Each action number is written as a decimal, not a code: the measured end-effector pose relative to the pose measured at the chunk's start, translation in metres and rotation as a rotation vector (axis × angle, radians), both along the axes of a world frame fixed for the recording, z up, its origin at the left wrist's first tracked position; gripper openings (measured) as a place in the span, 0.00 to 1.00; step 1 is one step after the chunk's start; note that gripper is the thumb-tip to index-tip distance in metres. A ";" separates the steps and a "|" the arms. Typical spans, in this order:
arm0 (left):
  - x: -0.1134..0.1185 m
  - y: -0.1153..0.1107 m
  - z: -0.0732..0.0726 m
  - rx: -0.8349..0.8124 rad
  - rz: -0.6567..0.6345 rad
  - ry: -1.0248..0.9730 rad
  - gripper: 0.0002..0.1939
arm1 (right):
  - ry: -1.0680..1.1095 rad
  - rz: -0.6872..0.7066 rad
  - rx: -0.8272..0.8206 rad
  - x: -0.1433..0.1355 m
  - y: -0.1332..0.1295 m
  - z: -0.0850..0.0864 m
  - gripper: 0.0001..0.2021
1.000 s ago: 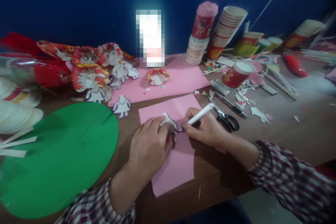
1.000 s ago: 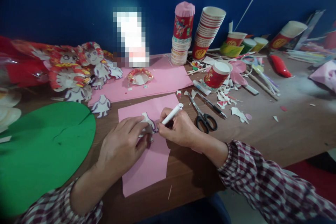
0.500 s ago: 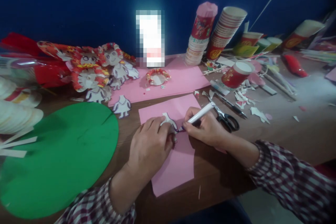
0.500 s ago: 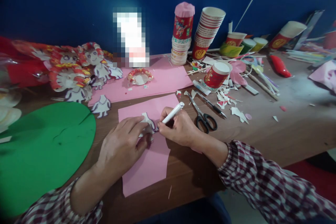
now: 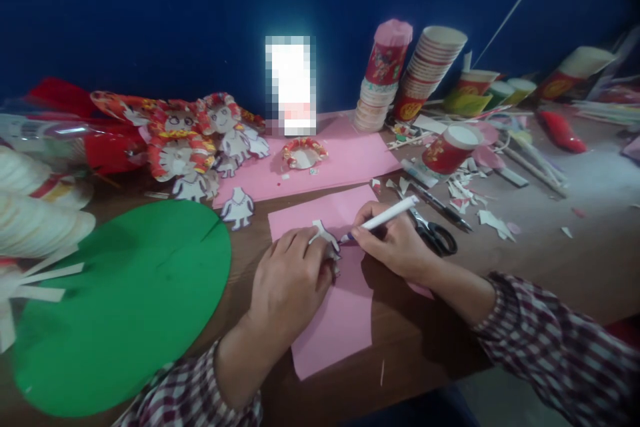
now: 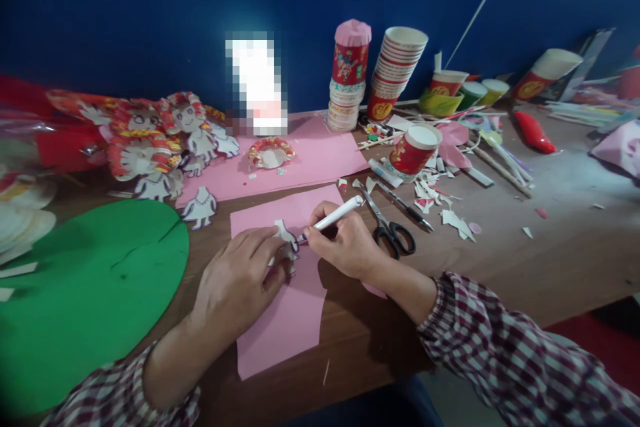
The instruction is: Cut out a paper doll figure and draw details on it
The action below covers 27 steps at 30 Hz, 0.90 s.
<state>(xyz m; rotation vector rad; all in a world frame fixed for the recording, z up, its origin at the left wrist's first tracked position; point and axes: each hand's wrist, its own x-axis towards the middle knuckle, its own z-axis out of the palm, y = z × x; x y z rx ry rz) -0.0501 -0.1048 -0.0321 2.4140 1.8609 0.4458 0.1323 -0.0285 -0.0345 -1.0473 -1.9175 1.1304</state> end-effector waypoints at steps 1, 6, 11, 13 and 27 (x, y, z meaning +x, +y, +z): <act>0.000 0.000 0.000 -0.002 0.001 -0.003 0.14 | -0.008 0.003 0.007 0.000 0.000 0.000 0.03; 0.000 0.000 0.000 -0.008 0.004 -0.017 0.13 | -0.043 0.049 0.026 -0.003 -0.003 0.000 0.01; 0.000 0.000 0.000 -0.005 0.006 -0.028 0.13 | -0.082 0.067 0.046 -0.003 -0.004 0.002 0.01; 0.000 0.000 0.000 -0.004 0.008 -0.028 0.13 | -0.086 0.071 0.035 -0.003 -0.004 0.002 0.02; 0.001 0.000 0.001 -0.020 0.011 -0.028 0.13 | -0.086 0.091 -0.003 -0.002 -0.004 0.002 0.04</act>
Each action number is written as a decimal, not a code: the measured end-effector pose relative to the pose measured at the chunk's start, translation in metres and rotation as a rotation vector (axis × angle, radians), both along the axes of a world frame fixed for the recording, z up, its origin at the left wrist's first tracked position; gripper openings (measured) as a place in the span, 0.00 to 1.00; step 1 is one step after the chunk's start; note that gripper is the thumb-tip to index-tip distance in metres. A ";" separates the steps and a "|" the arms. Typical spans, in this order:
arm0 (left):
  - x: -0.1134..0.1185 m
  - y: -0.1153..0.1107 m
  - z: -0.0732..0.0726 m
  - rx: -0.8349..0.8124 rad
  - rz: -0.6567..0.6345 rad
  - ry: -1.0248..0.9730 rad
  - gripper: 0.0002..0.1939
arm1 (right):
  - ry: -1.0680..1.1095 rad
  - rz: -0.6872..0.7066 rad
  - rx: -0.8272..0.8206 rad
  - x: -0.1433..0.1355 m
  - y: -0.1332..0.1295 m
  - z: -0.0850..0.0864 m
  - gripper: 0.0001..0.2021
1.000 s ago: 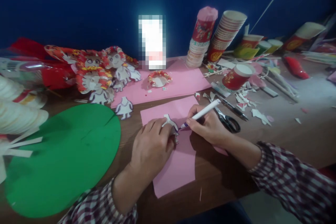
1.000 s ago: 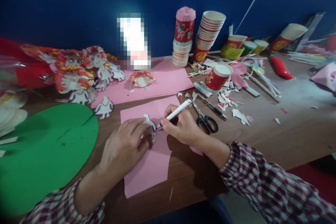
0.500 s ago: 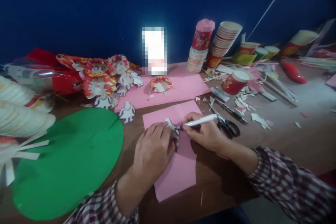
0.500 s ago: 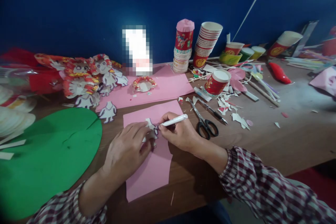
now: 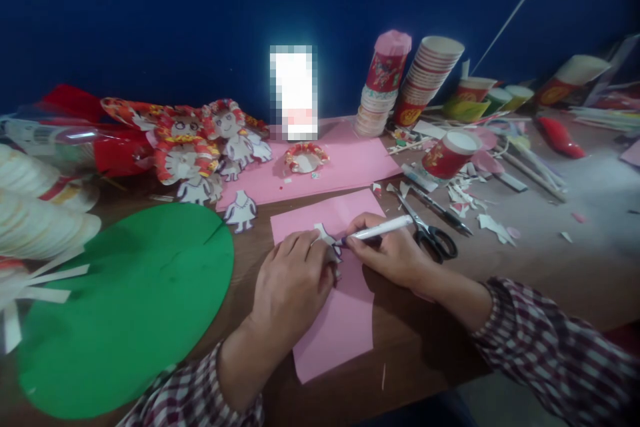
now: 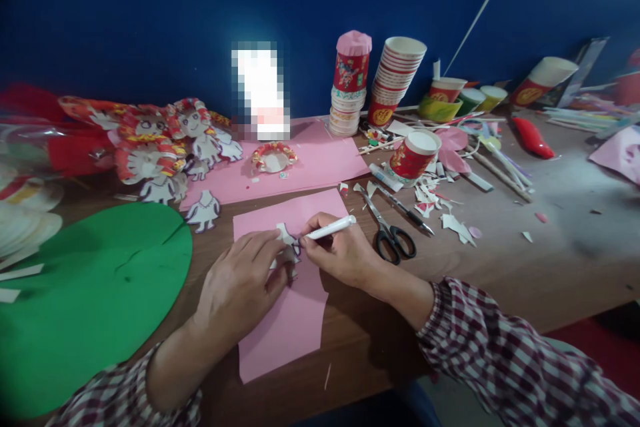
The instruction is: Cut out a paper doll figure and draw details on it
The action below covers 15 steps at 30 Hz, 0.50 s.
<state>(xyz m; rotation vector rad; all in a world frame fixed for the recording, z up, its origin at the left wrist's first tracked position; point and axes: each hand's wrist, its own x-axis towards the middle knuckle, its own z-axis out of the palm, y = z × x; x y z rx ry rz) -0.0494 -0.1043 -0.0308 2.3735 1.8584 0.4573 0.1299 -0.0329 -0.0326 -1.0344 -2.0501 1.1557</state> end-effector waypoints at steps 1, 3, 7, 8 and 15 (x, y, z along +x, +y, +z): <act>0.000 0.000 0.000 -0.004 0.001 0.001 0.12 | 0.002 0.003 0.000 0.000 0.000 0.000 0.04; 0.000 0.000 0.001 -0.008 0.002 0.001 0.12 | 0.001 0.010 -0.002 0.001 0.000 0.000 0.05; 0.000 0.000 0.001 -0.007 0.001 -0.001 0.13 | -0.007 0.019 0.001 0.001 0.000 -0.001 0.05; 0.000 0.000 0.001 -0.006 0.000 -0.002 0.14 | -0.007 0.018 0.004 0.001 0.000 -0.001 0.05; -0.001 0.000 0.001 -0.018 -0.010 -0.005 0.15 | -0.007 0.012 0.002 0.000 0.000 -0.001 0.04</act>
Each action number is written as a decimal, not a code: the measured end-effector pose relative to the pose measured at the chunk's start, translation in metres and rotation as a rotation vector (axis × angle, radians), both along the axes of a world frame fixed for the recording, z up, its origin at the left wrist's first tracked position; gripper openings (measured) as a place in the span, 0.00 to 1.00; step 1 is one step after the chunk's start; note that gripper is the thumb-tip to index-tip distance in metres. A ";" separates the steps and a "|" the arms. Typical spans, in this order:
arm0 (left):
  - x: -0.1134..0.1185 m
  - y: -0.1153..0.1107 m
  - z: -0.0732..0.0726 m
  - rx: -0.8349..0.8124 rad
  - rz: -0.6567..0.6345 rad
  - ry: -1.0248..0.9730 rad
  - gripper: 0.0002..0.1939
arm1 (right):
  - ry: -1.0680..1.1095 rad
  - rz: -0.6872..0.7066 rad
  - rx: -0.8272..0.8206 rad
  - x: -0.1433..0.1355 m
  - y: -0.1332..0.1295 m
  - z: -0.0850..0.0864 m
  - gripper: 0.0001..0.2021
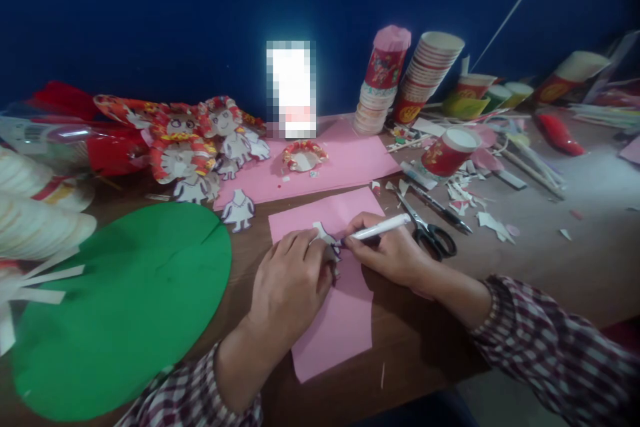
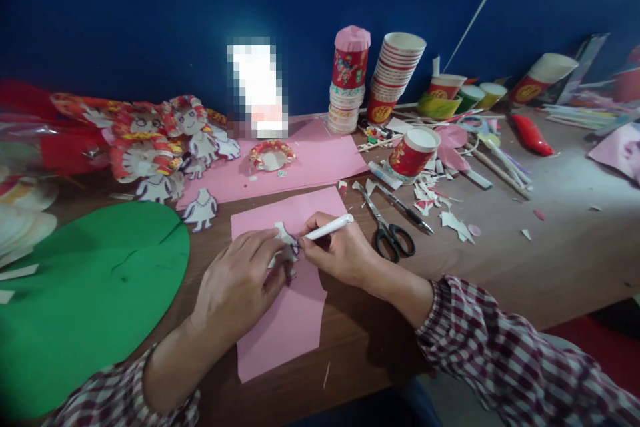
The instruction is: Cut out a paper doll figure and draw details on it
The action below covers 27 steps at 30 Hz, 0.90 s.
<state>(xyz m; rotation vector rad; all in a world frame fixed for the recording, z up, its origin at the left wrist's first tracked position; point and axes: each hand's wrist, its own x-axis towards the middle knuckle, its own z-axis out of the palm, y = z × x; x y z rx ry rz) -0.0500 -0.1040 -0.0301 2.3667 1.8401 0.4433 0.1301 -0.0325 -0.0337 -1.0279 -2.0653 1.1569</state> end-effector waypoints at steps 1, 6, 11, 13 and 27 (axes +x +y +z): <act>0.000 0.000 0.000 -0.002 0.000 0.000 0.15 | -0.004 0.000 -0.002 0.000 0.000 0.000 0.04; 0.000 0.000 0.000 0.006 0.003 0.002 0.14 | -0.003 -0.010 -0.015 0.000 0.000 0.000 0.04; 0.000 0.000 0.000 0.000 0.004 0.009 0.14 | 0.003 -0.007 -0.011 -0.001 0.000 0.001 0.03; -0.001 0.000 0.000 0.000 0.004 0.007 0.14 | 0.005 -0.009 -0.012 0.000 0.000 0.001 0.02; -0.001 0.000 -0.001 0.014 0.003 0.013 0.15 | 0.095 -0.050 -0.115 0.002 0.002 0.002 0.02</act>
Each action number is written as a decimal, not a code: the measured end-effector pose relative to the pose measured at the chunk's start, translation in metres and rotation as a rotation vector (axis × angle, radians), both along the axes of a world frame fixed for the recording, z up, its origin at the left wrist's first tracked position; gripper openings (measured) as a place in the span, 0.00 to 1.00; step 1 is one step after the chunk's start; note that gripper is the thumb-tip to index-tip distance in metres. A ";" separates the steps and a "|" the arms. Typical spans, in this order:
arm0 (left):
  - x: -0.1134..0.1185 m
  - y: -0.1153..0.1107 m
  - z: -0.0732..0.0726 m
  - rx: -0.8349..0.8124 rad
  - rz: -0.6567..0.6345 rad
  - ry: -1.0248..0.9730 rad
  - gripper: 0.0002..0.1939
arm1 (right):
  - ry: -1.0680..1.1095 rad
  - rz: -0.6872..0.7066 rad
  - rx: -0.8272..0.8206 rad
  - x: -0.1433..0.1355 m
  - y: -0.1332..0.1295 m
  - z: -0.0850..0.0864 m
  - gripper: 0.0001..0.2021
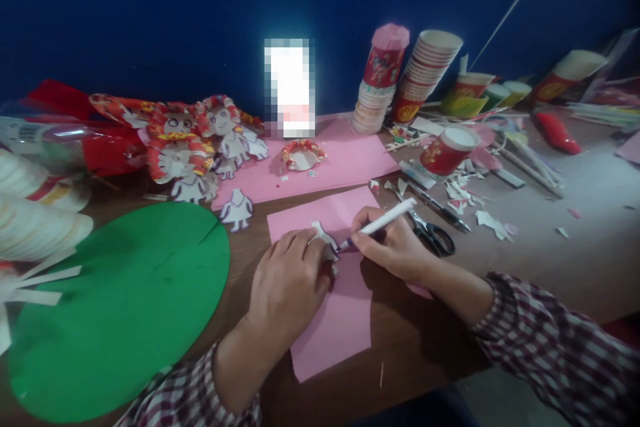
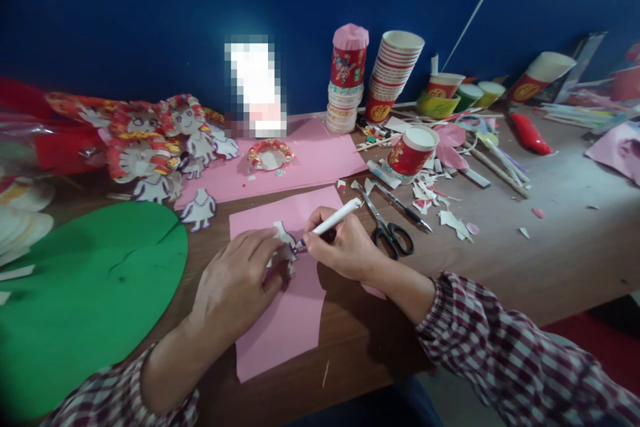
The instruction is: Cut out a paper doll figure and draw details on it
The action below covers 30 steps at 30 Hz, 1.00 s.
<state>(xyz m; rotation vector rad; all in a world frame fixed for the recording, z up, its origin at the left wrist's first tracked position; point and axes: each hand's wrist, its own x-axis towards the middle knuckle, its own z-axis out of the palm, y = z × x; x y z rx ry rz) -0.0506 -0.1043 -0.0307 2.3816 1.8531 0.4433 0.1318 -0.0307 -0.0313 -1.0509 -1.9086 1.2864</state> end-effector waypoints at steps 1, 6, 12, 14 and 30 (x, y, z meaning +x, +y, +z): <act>0.000 0.000 0.000 0.001 -0.003 -0.003 0.15 | 0.011 -0.012 0.004 0.000 0.001 0.000 0.03; 0.000 0.000 0.000 0.015 -0.006 -0.011 0.14 | -0.009 -0.018 0.044 -0.001 0.001 -0.002 0.02; -0.001 0.000 -0.001 0.018 -0.001 -0.032 0.13 | 0.067 -0.066 -0.011 -0.002 0.003 0.000 0.03; -0.001 0.000 -0.001 0.015 0.001 -0.039 0.13 | 0.101 -0.083 -0.051 -0.002 0.003 0.000 0.04; -0.004 0.000 -0.003 0.055 0.023 -0.039 0.16 | 0.257 -0.191 -0.268 -0.004 0.003 0.006 0.09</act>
